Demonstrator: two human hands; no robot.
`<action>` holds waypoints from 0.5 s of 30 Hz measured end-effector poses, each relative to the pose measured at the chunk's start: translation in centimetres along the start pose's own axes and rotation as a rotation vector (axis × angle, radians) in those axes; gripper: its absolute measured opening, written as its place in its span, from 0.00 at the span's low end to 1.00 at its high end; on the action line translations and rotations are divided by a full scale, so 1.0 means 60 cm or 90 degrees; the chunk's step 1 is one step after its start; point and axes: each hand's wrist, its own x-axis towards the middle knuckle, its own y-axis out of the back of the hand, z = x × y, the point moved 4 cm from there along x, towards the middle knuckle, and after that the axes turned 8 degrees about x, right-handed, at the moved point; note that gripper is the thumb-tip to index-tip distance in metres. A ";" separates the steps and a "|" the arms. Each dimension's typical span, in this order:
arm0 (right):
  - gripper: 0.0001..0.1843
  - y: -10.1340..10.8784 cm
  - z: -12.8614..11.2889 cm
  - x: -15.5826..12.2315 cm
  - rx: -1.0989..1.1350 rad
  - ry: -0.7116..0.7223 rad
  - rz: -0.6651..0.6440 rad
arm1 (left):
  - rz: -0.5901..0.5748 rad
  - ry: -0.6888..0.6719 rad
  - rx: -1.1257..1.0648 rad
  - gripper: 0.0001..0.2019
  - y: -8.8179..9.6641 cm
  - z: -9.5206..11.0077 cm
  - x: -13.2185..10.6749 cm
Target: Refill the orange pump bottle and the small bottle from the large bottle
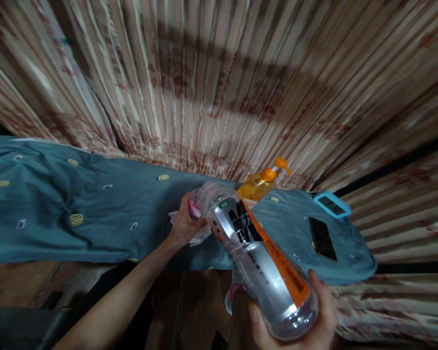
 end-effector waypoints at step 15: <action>0.67 0.001 0.000 -0.005 0.012 -0.031 0.014 | 0.006 -0.034 -0.016 0.44 0.006 0.023 0.003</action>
